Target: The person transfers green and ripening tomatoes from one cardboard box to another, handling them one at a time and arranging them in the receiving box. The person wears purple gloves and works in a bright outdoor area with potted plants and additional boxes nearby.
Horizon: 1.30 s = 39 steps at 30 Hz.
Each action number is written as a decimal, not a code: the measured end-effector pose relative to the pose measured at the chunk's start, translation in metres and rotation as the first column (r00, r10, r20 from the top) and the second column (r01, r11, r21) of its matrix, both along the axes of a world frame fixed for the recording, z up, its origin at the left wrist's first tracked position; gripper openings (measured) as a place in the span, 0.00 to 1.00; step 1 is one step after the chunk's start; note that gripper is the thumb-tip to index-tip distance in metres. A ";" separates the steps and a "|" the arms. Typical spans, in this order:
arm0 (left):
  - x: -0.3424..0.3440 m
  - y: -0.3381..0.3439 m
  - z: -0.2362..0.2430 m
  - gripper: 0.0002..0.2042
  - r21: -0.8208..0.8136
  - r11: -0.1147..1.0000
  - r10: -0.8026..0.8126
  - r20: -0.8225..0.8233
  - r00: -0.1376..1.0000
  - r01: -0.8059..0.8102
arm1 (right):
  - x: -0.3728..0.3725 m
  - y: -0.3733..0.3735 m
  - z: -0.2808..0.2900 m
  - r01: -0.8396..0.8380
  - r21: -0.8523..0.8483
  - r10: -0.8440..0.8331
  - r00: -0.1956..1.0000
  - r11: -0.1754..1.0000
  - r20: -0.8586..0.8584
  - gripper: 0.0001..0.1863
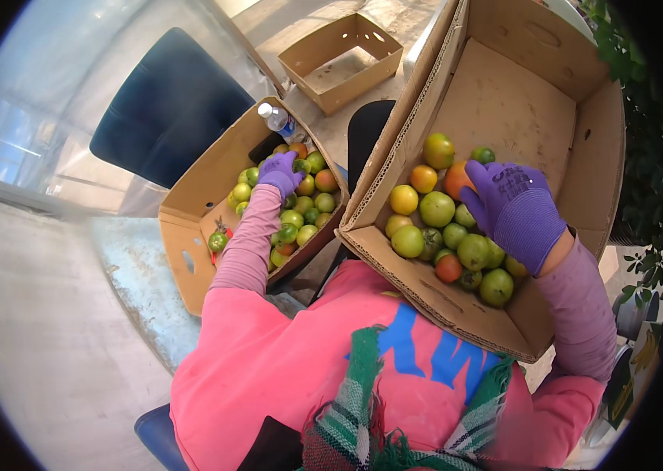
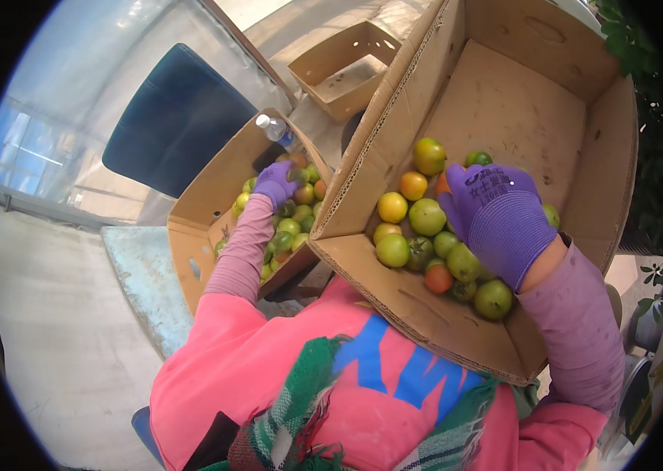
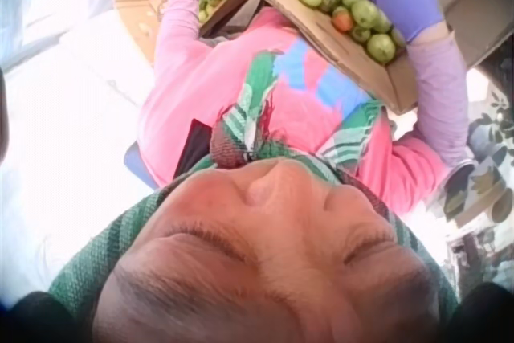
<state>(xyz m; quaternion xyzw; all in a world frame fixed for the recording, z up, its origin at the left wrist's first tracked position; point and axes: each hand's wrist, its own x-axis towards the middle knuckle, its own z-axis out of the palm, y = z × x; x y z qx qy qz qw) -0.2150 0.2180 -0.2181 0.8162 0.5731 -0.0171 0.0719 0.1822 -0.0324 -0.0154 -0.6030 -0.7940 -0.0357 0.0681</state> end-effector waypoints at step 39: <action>0.182 -0.180 0.194 0.09 0.355 0.504 -0.832 -0.045 0.553 0.787 | 0.045 0.097 0.003 0.242 -0.283 -0.241 0.970 0.928 0.040 0.26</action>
